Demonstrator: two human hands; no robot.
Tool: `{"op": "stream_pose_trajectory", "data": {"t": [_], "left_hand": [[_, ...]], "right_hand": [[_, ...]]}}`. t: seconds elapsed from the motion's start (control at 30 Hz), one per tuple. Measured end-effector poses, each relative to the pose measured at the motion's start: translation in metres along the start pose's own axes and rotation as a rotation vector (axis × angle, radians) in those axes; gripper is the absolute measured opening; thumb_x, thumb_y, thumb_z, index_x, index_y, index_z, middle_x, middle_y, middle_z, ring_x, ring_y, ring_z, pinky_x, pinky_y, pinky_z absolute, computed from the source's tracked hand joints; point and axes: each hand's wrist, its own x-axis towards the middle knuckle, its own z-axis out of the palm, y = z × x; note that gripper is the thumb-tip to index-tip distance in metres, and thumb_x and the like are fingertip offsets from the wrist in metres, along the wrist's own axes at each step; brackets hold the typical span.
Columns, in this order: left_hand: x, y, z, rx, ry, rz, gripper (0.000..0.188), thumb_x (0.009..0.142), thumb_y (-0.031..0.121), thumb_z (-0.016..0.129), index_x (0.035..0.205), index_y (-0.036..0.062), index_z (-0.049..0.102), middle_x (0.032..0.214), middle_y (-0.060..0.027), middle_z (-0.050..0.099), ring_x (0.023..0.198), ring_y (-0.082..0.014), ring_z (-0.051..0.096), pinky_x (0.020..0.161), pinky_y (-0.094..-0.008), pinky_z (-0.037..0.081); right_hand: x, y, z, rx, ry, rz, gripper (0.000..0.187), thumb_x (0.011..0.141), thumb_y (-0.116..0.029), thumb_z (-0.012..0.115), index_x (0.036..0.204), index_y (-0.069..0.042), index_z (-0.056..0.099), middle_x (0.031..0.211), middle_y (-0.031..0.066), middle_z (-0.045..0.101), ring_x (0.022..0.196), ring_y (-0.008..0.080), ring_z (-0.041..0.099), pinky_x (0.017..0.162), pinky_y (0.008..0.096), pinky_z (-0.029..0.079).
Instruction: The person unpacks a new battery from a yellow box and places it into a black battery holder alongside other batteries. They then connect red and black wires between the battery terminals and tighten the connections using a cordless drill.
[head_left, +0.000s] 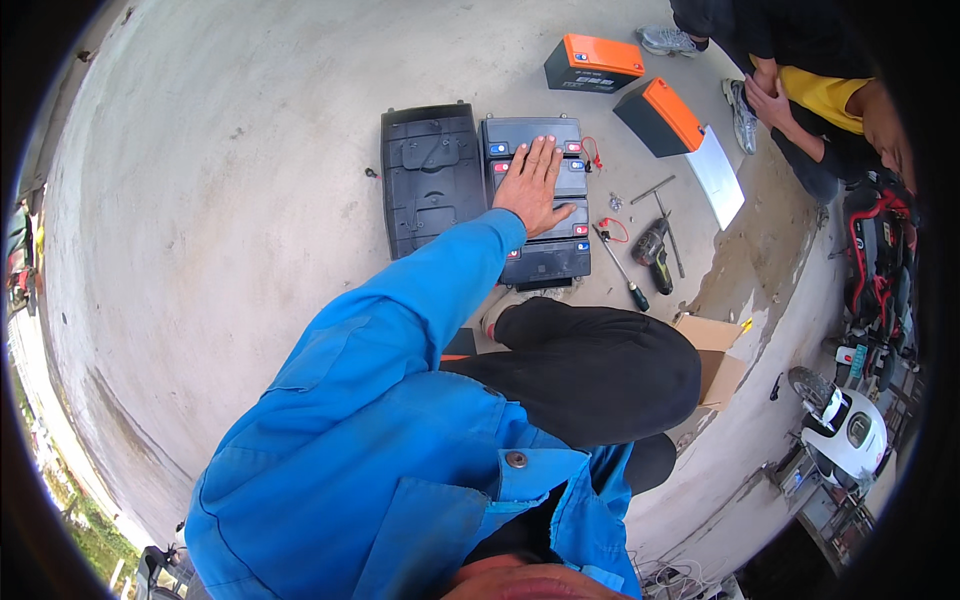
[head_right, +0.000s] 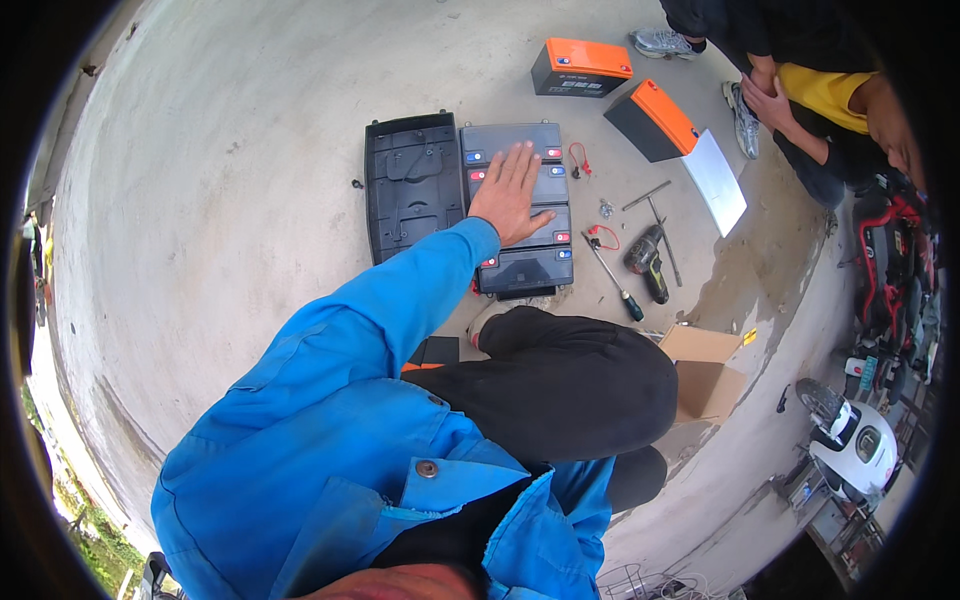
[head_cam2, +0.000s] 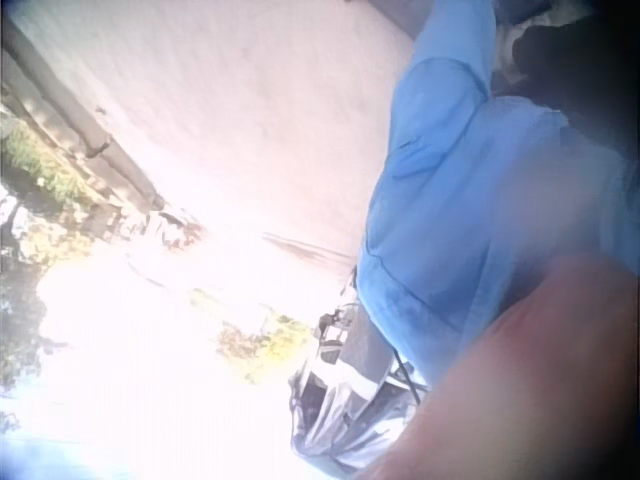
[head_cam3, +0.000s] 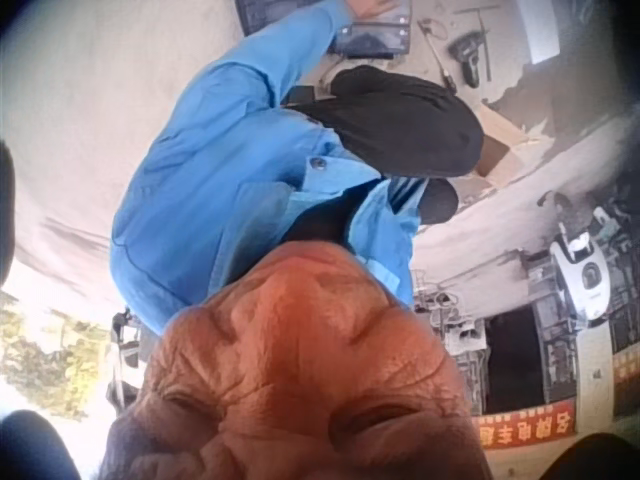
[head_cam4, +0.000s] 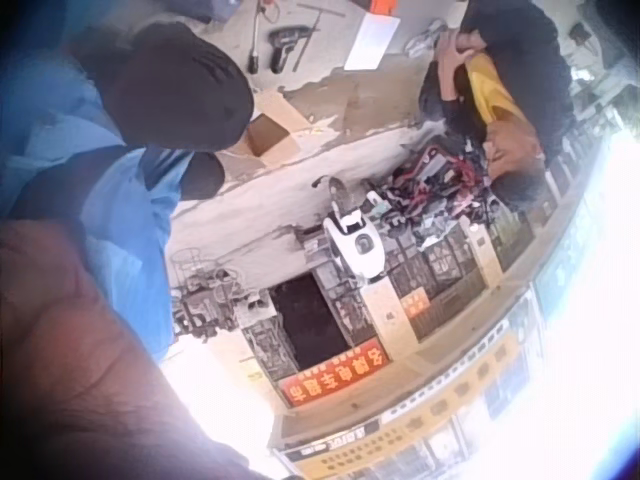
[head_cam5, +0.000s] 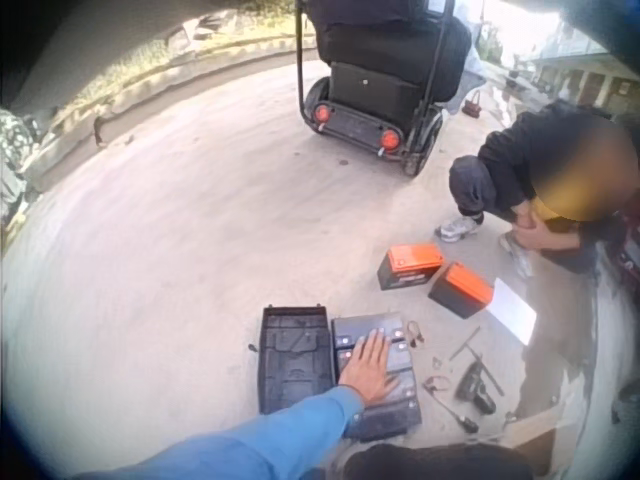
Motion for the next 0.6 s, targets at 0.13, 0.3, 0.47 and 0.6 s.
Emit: {"op": "stream_pose_trajectory", "data": {"t": [0.13,0.3,0.47,0.6], "left_hand": [[-0.001,0.000,-0.004,0.010,-0.026,-0.006,0.106,0.109,0.076,0.049,0.177,-0.0036,0.033,0.187,-0.0258,0.024,0.175,-0.0392,0.019,0.142,-0.0555,0.014],[0.005,0.003,-0.001,0.001,-0.077,-0.029,0.108,0.109,0.076,0.049,0.179,-0.0025,0.026,0.189,-0.0230,0.018,0.177,-0.0377,0.014,0.142,-0.0555,0.012],[0.007,0.007,0.002,0.064,-0.120,-0.047,0.107,0.109,0.075,0.049,0.180,-0.0013,0.024,0.190,-0.0221,0.015,0.177,-0.0375,0.012,0.142,-0.0555,0.012],[0.011,0.013,0.009,0.137,-0.080,-0.019,0.108,0.109,0.075,0.052,0.180,-0.0005,0.025,0.190,-0.0218,0.018,0.177,-0.0365,0.013,0.142,-0.0550,0.011]], "right_hand": [[-0.014,-0.015,-0.023,-0.084,-0.030,-0.023,0.053,0.104,-0.036,0.079,0.144,-0.003,0.069,0.149,0.0242,0.071,0.135,0.0449,0.069,0.112,0.0511,0.055],[-0.033,-0.052,-0.055,-0.207,-0.085,-0.032,0.050,0.103,-0.035,0.079,0.141,-0.003,0.071,0.148,0.0240,0.071,0.134,0.0455,0.068,0.111,0.0518,0.056],[-0.043,-0.096,-0.084,-0.323,-0.236,-0.072,0.046,0.103,-0.033,0.079,0.138,-0.004,0.072,0.147,0.0238,0.072,0.134,0.0461,0.068,0.110,0.0524,0.056],[-0.043,-0.093,-0.092,-0.313,-0.351,-0.044,0.043,0.102,-0.032,0.079,0.135,-0.004,0.073,0.147,0.0236,0.072,0.134,0.0466,0.068,0.110,0.0530,0.056]]}}
